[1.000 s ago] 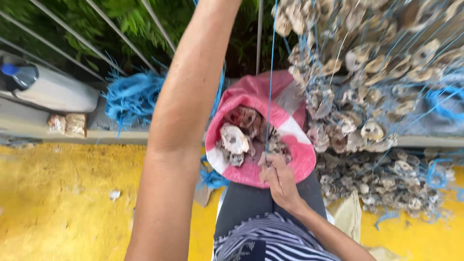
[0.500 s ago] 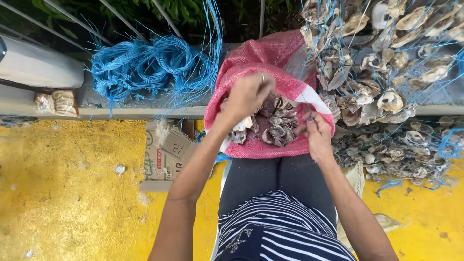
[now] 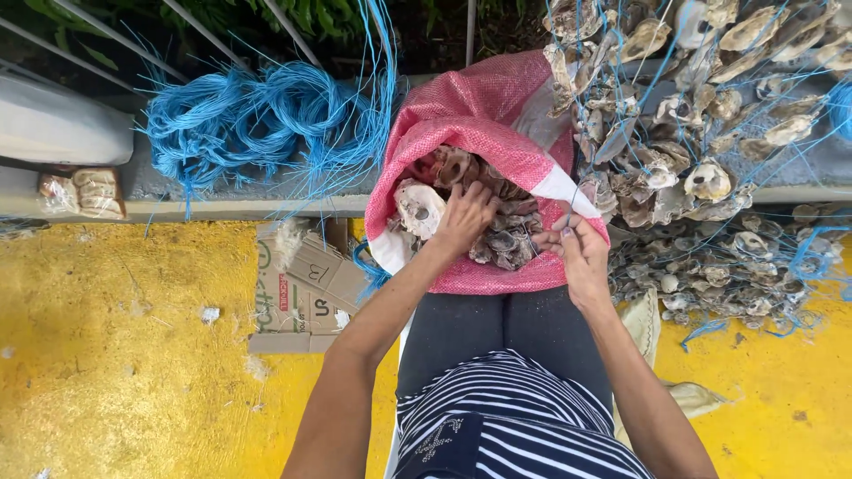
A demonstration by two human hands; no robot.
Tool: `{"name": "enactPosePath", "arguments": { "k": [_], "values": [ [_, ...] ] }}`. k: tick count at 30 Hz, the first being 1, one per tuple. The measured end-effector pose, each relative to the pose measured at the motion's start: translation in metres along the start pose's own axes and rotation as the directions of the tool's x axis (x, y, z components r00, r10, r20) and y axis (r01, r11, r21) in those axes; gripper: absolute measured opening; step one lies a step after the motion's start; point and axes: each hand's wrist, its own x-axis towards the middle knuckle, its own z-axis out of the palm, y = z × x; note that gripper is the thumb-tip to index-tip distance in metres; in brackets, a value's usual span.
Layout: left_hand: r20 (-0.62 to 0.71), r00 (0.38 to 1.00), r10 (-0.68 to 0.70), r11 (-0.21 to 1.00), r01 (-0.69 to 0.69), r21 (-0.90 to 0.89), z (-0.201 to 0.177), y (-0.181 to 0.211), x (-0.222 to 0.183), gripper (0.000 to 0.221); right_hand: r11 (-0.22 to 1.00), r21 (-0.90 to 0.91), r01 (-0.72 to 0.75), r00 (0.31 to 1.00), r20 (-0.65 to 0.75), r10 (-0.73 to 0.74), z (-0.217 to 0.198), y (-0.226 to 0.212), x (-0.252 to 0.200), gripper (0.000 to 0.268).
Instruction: Threading oyster shells onto a blue plastic string for aquaculture use.
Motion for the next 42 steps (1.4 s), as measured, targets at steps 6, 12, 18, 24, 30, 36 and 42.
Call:
{"name": "enactPosePath", "arguments": {
  "k": [6, 12, 18, 24, 30, 36, 42],
  "values": [
    [-0.200, 0.980, -0.007, 0.996, -0.010, -0.086, -0.019, -0.019, -0.021, 0.035, 0.996, -0.093, 0.000, 1.000, 0.021, 0.002, -0.002, -0.010, -0.003, 0.019],
    [-0.241, 0.971, -0.004, 0.945, -0.075, -0.319, -0.063, -0.027, -0.075, 0.023, 0.998, -0.063, -0.021, 0.999, 0.038, 0.024, 0.004, -0.011, 0.002, 0.019],
    [-0.310, 0.948, 0.065, 0.927, -0.173, -0.334, -0.070, -0.015, -0.099, 0.025, 0.996, -0.085, -0.009, 0.998, 0.054, 0.014, 0.011, -0.023, -0.005, 0.017],
    [-0.260, 0.964, 0.055, 0.893, -0.165, -0.419, -0.060, -0.008, -0.105, 0.021, 0.984, -0.180, -0.001, 0.993, 0.115, 0.022, 0.009, -0.013, -0.014, 0.018],
    [-0.225, 0.962, -0.156, 0.815, -0.004, -0.579, -0.081, 0.008, -0.087, 0.030, 0.944, -0.304, 0.125, 0.973, 0.226, -0.056, 0.016, -0.016, -0.026, 0.019],
    [-0.319, 0.933, 0.164, 0.964, -0.221, -0.150, -0.077, 0.019, -0.045, 0.047, 0.762, -0.620, 0.187, 0.978, 0.189, -0.086, 0.027, -0.035, -0.028, 0.018],
    [-0.011, 0.978, 0.210, 0.967, -0.209, -0.145, -0.067, -0.010, -0.038, 0.017, 0.796, -0.585, 0.156, 0.976, 0.213, -0.035, 0.022, -0.037, -0.029, 0.019]
  ]
}}
